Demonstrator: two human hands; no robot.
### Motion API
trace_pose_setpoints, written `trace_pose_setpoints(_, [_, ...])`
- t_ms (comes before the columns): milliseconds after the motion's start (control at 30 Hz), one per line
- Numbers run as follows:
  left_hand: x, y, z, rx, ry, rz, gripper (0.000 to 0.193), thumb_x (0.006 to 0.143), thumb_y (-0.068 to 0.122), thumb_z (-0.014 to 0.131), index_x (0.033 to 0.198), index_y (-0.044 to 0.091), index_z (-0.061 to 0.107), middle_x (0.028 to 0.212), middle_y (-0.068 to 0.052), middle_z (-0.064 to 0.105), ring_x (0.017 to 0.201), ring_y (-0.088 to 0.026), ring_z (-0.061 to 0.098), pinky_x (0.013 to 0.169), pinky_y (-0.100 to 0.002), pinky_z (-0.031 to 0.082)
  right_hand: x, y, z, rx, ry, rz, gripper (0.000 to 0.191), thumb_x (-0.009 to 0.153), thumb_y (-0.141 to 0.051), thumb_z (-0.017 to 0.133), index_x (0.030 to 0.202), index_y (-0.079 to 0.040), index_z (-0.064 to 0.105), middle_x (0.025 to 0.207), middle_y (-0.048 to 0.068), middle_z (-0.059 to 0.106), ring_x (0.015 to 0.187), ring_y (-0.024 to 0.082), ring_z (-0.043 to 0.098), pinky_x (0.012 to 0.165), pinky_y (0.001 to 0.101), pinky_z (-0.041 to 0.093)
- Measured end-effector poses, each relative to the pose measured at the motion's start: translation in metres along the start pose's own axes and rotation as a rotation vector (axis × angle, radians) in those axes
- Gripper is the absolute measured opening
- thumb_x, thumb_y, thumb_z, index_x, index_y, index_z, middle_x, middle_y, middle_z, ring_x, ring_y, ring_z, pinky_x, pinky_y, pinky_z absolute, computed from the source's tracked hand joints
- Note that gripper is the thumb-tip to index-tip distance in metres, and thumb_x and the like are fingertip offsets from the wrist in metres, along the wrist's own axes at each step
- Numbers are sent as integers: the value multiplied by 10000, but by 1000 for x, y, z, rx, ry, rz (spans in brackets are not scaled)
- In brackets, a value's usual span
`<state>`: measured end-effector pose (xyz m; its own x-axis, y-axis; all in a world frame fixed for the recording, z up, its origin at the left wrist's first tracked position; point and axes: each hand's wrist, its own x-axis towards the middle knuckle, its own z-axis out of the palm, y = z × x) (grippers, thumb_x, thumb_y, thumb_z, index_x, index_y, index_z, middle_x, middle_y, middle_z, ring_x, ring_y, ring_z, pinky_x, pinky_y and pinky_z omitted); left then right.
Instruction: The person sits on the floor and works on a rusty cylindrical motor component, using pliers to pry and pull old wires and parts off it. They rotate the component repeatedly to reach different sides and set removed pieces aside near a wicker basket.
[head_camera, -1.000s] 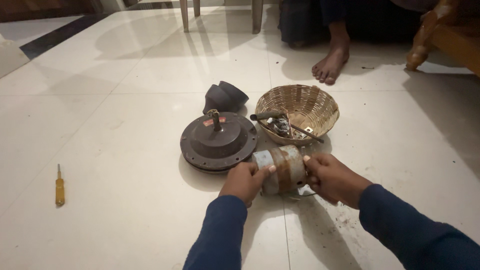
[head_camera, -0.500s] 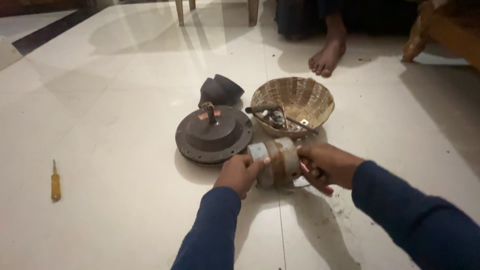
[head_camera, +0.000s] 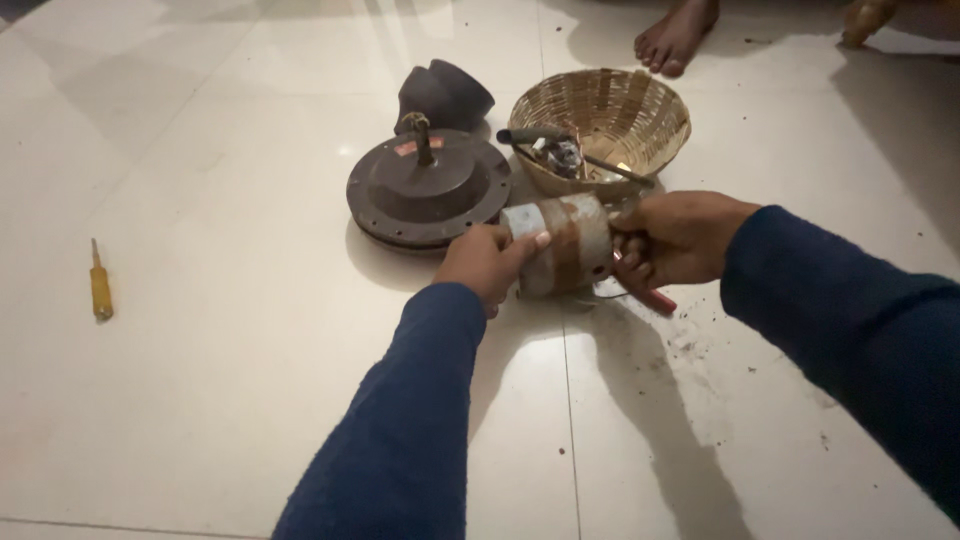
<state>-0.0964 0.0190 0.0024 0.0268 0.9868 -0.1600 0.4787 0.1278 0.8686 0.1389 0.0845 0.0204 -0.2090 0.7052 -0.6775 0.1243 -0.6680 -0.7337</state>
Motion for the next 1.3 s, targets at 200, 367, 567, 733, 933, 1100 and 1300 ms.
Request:
trace_pose_setpoints(200, [5,-1,2,92,34,-31,586,909,540,660,810,-36,701,592,-133,627,435,-247,620,418,-386,517,-12,10,3,-162,-61,-196,216,1078,-201,373,1070,-15,483,843,35,494,659,103,455,600,290,462])
trace_pose_setpoints(367, [7,-2,2,84,34,33,550,910,523,650,834,-18,717,586,-130,651,428,-231,632,424,-375,527,-28,12,9,-196,-45,-248,292,1063,-242,361,1047,1,521,877,72,538,693,138,509,668,328,511])
trace_pose_setpoints(567, [2,1,3,106,54,-11,562,913,530,656,831,-23,715,584,-125,630,436,-227,617,421,-381,515,-32,10,8,-292,8,-153,316,1085,-346,405,900,-105,491,746,-6,417,626,119,389,559,299,395])
trace_pose_setpoints(733, [1,2,1,81,42,-5,546,916,525,648,825,-11,703,562,-115,611,422,-216,604,417,-369,511,-20,13,6,-187,39,-138,355,1077,-379,431,811,-145,439,673,-19,357,550,113,314,467,279,288])
trace_pose_setpoints(933, [2,-3,3,57,26,2,549,914,522,659,825,-17,707,567,-95,609,437,-187,577,420,-354,477,-7,10,-7,27,-23,-61,215,1084,-267,437,931,-118,460,724,-42,406,578,56,361,490,231,373])
trace_pose_setpoints(1100, [0,-5,2,71,14,18,519,918,518,649,837,9,708,584,-85,624,469,-172,598,443,-343,489,-4,12,-10,93,-107,-40,219,1070,-281,417,943,-102,433,727,-24,434,568,58,381,461,212,374])
trace_pose_setpoints(1300, [0,-4,3,49,9,-15,520,910,519,669,824,7,700,604,-75,621,473,-165,576,436,-354,472,-6,5,-9,147,-182,79,196,1059,-271,411,940,-115,412,753,-19,434,588,58,406,469,217,397])
